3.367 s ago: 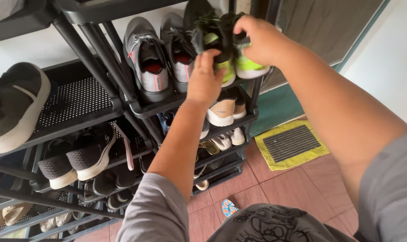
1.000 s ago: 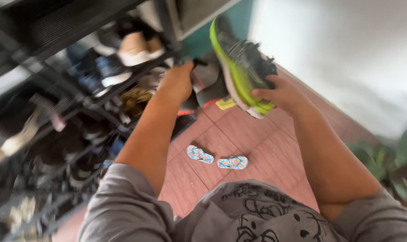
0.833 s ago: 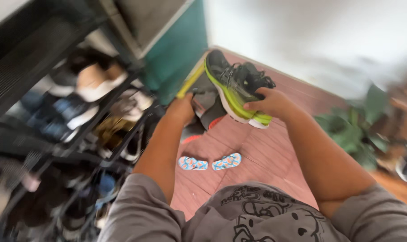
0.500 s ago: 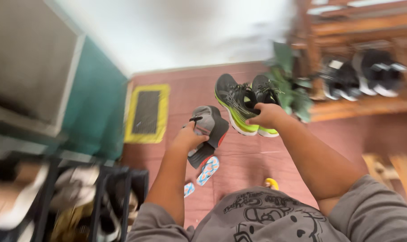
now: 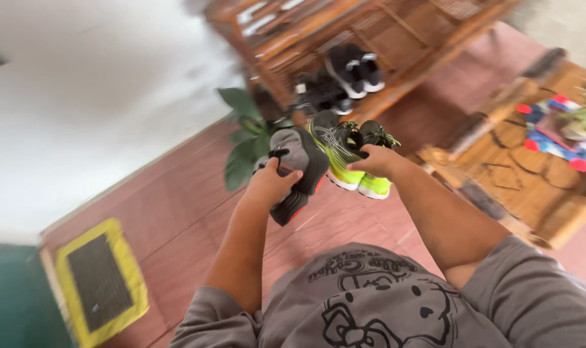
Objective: The person repeatedly takes pairs of shoes and sandals from a black plastic shoe rack and places them on a bamboo bench. They handle sneakers, sandals, and flip-flops one at a time, moving them from the rack to the bench. The person also briefly handles a pink brush and a pair of scissors before returning to the shoe rack.
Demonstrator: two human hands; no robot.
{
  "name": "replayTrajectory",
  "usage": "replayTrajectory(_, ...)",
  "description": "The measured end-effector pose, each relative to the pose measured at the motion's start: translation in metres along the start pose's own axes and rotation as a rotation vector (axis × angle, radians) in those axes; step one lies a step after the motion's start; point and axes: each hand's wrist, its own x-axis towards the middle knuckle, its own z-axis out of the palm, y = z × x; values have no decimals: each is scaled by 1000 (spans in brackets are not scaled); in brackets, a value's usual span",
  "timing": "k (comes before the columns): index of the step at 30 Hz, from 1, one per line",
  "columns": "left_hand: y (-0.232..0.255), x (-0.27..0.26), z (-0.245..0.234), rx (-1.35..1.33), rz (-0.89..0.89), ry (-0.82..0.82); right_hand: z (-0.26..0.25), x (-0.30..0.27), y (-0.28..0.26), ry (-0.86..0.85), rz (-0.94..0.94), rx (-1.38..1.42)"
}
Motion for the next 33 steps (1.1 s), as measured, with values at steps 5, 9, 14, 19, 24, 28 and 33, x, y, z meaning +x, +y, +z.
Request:
replayTrajectory(5, 76, 53, 44, -82, 60, -115, -48, 3, 43, 76, 146, 13)
replayTrajectory(9, 109, 113, 80, -66, 276, -111, -70, 21, 81, 146, 190, 78)
replayTrajectory(14, 154, 184, 104, 6, 226, -248, -98, 68, 122, 162, 296, 109)
replayTrajectory(19, 201, 277, 112, 129, 306, -282, -140, 158, 150, 175, 345, 123)
replayTrajectory(24, 258, 368, 91, 164, 247, -407, -191, 241, 144, 102, 365, -125)
replayTrajectory(28, 279, 425, 85, 215, 335, -373, -219, 290, 142, 103, 364, -123)
replayTrajectory(33, 300, 489, 88, 269, 404, -282, -254, 339, 129, 138, 355, -102)
